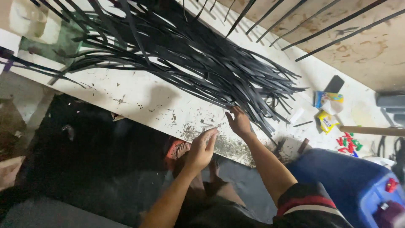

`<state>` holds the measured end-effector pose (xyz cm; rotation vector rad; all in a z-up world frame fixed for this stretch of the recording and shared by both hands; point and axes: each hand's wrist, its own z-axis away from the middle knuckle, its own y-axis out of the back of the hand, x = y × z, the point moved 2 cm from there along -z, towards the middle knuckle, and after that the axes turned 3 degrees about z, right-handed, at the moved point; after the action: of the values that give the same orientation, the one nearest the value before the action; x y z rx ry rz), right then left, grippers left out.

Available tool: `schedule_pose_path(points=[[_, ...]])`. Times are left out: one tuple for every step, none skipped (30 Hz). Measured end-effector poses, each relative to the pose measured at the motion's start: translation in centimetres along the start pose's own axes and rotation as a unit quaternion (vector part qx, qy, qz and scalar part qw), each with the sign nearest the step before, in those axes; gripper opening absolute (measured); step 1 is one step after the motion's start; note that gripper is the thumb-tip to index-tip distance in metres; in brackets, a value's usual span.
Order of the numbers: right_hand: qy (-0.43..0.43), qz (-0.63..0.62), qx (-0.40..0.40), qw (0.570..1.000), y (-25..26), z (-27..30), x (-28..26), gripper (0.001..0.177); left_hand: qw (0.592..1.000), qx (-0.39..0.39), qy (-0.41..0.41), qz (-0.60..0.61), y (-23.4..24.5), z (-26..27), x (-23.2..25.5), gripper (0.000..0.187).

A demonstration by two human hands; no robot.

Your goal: The person picks up black rubber strips, presses them against a heated surface on a blue container to shape them, then hangs the strips on a wall rack using clothespins. The process is repeated for multiple strips.

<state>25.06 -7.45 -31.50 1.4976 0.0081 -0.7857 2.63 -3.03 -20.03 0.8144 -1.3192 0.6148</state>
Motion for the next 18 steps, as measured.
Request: schedule_pose_path(points=[[0.003,-0.003,0.001,1.0,-1.9,-0.6,1.4,0.019,1.0,0.002,-0.001,-0.003,-1.0,0.0,-2.2,0.022],[0.003,-0.006,-0.002,1.0,-3.8,-0.9,2.9,0.019,1.0,0.006,-0.004,-0.012,-2.0,0.3,-4.4,0.021],[0.006,-0.008,-0.002,1.0,-5.5,-1.5,4.7,0.019,1.0,0.011,-0.011,-0.02,-3.3,0.4,-6.7,0.02],[0.011,-0.009,0.003,1.0,-7.6,-1.7,6.6,0.019,1.0,0.014,-0.017,-0.022,-4.4,0.5,-8.5,0.02],[0.034,0.001,0.012,0.999,-9.8,-2.4,8.5,0.02,1.0,-0.008,0.001,-0.013,-5.8,0.6,-10.7,0.025],[0.058,0.01,0.022,0.998,-12.1,-2.7,10.5,0.021,0.999,-0.03,0.018,-0.004,-7.3,1.1,-13.0,0.029],[0.072,0.007,0.031,0.997,-15.3,-3.3,13.0,0.021,1.0,-0.019,0.006,-0.01,-8.7,1.8,-15.1,0.029],[0.085,0.037,0.05,0.994,-18.2,-3.9,15.4,0.023,0.999,-0.034,0.003,-0.032,-10.3,2.6,-17.0,0.032],[0.097,0.064,0.069,0.991,-21.0,-4.9,17.3,0.025,0.997,-0.049,0.002,-0.057,-11.6,3.1,-18.6,0.034],[0.11,0.057,0.077,0.989,-21.8,-4.5,17.9,0.025,0.997,-0.037,-0.008,-0.067,-14.0,3.8,-21.4,0.034],[0.099,0.089,0.061,0.989,-22.0,-3.5,18.2,0.03,0.997,-0.05,-0.004,-0.06,-16.0,4.7,-23.1,0.037],[0.088,0.12,0.044,0.988,-21.5,-2.5,18.0,0.035,0.997,-0.064,0.0,-0.054,-17.7,5.4,-24.3,0.04],[0.09,0.118,0.046,0.988,-21.2,-1.8,18.1,0.035,0.996,-0.062,-0.001,-0.057,-18.8,6.5,-24.8,0.04],[0.073,0.12,0.011,0.99,-20.7,-1.2,17.9,0.041,0.994,-0.086,0.003,-0.071,-19.7,7.5,-25.0,0.038],[0.059,0.121,-0.017,0.991,-19.8,-1.7,17.1,0.048,0.99,-0.108,0.003,-0.089,-20.2,7.6,-24.9,0.036],[0.065,0.117,-0.009,0.991,-19.6,-2.4,17.3,0.048,0.99,-0.103,-0.003,-0.096,-20.3,7.8,-24.1,0.036],[0.07,0.18,-0.015,0.981,-20.0,-2.3,17.8,0.042,0.991,-0.089,0.006,-0.105,-20.5,8.6,-23.6,0.037],[0.074,0.243,-0.02,0.967,-20.5,-2.4,18.3,0.036,0.991,-0.075,0.016,-0.114,-20.6,9.4,-23.3,0.039]])
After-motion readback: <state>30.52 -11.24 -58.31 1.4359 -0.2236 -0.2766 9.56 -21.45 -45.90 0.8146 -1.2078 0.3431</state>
